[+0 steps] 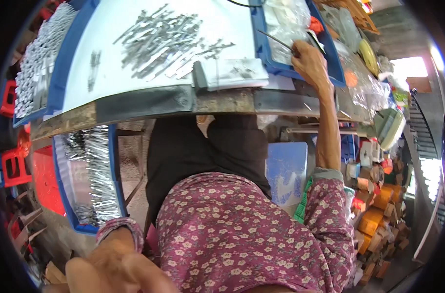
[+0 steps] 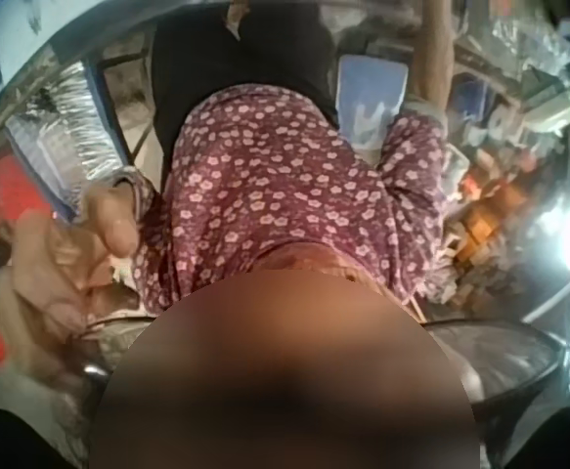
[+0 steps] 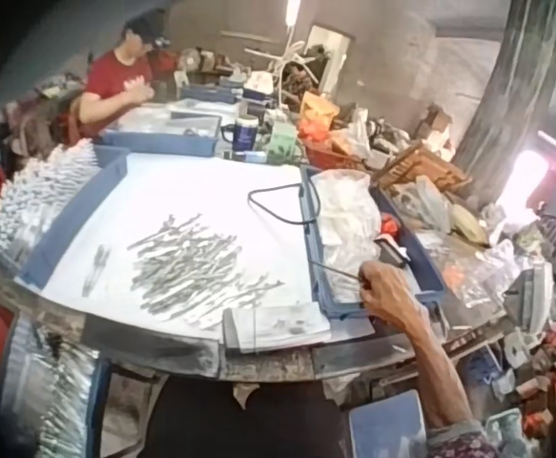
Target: Inspecting and organizing small metal pins on a workbench in a workshop environment.
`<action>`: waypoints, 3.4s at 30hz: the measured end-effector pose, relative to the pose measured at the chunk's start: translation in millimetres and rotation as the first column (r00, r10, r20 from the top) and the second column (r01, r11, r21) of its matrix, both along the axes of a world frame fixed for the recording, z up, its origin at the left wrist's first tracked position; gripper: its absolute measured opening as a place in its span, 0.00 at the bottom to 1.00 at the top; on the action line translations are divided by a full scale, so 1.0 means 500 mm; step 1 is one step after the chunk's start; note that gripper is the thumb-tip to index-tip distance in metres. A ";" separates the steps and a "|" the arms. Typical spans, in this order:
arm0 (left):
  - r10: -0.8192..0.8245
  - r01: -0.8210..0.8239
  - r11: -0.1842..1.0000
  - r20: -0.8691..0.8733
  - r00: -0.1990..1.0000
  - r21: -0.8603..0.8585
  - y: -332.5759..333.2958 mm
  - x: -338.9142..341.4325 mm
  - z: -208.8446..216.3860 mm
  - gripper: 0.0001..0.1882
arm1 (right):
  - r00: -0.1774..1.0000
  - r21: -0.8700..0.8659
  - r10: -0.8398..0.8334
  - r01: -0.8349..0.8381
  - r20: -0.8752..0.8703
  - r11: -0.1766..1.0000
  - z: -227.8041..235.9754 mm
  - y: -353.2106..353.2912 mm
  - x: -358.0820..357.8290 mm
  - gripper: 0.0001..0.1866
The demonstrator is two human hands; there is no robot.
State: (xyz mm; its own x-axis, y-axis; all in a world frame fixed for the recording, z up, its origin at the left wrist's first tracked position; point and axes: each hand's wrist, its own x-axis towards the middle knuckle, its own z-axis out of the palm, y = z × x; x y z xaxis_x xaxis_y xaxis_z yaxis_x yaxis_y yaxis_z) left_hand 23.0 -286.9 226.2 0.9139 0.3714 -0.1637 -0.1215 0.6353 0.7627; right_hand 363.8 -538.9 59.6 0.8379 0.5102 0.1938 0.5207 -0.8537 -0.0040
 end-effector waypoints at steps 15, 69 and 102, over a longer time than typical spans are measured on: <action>0.113 -0.087 0.728 0.006 0.994 0.680 0.176 0.300 -0.345 0.12 | 0.997 0.399 -0.070 0.074 -0.024 0.914 0.033 0.049 -0.076 0.06; -0.156 0.096 0.867 0.083 0.984 0.490 0.039 0.346 -0.423 0.07 | 0.902 0.816 0.361 -0.016 -0.237 0.577 -0.013 0.164 -0.237 0.09; -0.289 0.229 0.920 0.155 0.945 0.319 0.000 0.345 -0.454 0.08 | 0.860 0.429 0.505 -0.484 0.071 0.763 -0.007 0.147 -0.240 0.20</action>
State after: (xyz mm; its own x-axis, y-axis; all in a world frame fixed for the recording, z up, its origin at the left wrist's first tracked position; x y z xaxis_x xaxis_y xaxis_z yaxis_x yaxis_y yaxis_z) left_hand 195.4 -286.9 -0.8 0.9868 0.1212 0.1072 -0.1486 0.4162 0.8971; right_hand 243.6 -465.3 56.2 0.5054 0.7346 0.4528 0.8601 -0.3869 -0.3324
